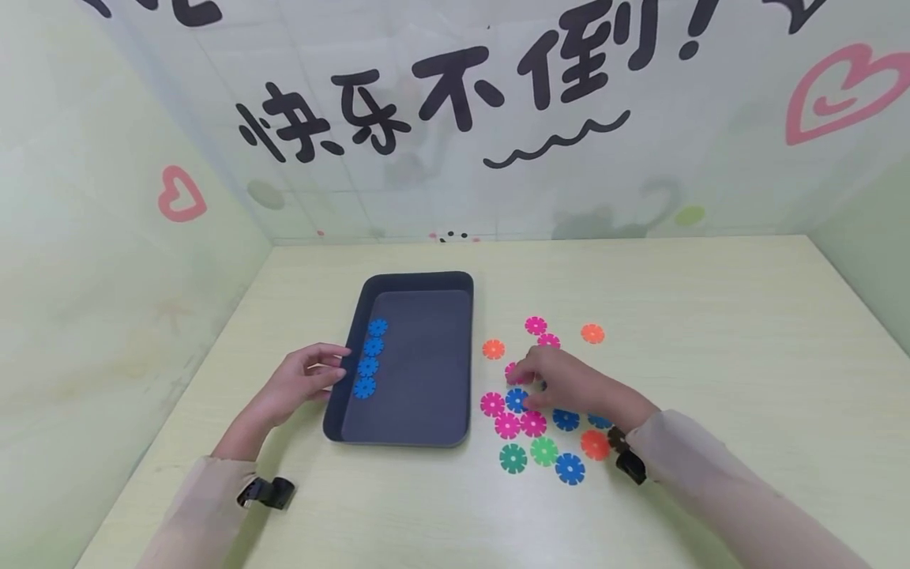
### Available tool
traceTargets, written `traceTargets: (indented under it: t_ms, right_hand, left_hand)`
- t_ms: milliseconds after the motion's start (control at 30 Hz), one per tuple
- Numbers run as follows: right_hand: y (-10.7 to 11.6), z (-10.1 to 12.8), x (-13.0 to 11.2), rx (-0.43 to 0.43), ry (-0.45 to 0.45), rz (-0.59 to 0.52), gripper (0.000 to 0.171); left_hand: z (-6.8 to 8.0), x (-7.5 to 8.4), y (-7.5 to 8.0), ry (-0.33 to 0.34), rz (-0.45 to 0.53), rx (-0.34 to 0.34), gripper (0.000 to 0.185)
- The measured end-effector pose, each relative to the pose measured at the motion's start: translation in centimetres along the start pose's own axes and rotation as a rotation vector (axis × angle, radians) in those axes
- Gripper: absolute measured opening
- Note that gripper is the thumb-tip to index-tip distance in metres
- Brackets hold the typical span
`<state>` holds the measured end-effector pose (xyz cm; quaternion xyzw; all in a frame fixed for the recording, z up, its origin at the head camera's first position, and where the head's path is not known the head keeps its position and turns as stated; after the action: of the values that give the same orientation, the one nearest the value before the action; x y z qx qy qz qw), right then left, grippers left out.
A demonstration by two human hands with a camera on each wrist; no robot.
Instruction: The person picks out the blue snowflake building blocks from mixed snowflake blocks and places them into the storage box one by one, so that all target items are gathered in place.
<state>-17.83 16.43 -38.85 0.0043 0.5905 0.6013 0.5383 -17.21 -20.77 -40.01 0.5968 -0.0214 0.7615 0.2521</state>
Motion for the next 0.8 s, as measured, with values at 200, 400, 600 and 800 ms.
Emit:
traceTargets:
  t_ms: [200, 400, 600, 800]
  right_hand:
    - [-0.48, -0.21, 0.01, -0.007, 0.006, 0.036, 0.041]
    - [-0.73, -0.39, 0.21, -0.016, -0.002, 0.065, 0.038]
    - [-0.77, -0.47, 0.30, -0.017, -0.027, 0.045, 0.036]
    - [-0.73, -0.51, 0.36, -0.010, -0.053, 0.004, 0.037]
  left_hand:
    - [0.03, 0.09, -0.04, -0.002, 0.001, 0.004, 0.035]
    - [0.05, 0.04, -0.09, 0.003, 0.002, 0.001, 0.035]
    - [0.05, 0.02, -0.08, 0.002, 0.000, 0.002, 0.035]
    - [0.01, -0.05, -0.10, 0.005, 0.005, 0.003, 0.034]
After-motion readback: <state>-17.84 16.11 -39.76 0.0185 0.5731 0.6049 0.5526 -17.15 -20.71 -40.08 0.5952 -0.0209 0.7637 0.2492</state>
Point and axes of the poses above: each hand's wrist, its own z-axis away from the middle knuckle, its own y-axis out of the back of the hand, x = y × z, the point moved 3 cm from there along -z, towards the middle knuckle, and after that the axes turned 11 degrees about -x, right-handed, at the moved point
